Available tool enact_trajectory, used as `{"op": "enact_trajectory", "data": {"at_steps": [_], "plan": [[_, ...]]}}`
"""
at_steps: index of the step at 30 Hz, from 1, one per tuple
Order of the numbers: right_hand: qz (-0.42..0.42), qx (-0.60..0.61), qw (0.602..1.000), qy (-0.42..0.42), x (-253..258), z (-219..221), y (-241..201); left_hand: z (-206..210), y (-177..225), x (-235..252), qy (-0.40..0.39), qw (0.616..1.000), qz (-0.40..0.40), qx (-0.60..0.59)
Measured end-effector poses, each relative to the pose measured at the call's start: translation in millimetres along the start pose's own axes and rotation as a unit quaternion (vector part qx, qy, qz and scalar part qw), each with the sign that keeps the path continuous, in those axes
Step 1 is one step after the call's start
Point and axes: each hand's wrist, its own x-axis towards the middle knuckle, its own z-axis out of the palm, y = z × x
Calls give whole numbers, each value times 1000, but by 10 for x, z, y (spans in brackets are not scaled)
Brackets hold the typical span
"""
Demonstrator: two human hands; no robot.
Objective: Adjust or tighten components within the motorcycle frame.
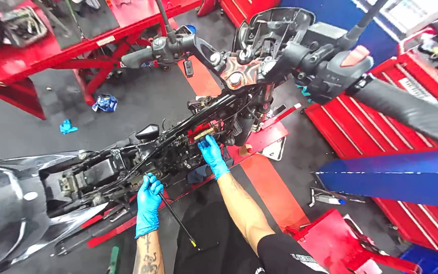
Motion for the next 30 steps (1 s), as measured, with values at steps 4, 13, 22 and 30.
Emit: {"op": "enact_trajectory", "data": {"at_steps": [4,13,22,30], "plan": [[16,25,999,42,18,64,-179,304,-125,193,-16,1000,-2,17],[89,7,995,39,157,-42,-306,883,-411,512,-19,998,1,52],[124,66,987,81,156,-219,-466,1475,-869,936,-3,973,-55,223],[115,67,989,68,135,-232,-508,1697,-1149,1065,22,953,-34,302]]}}
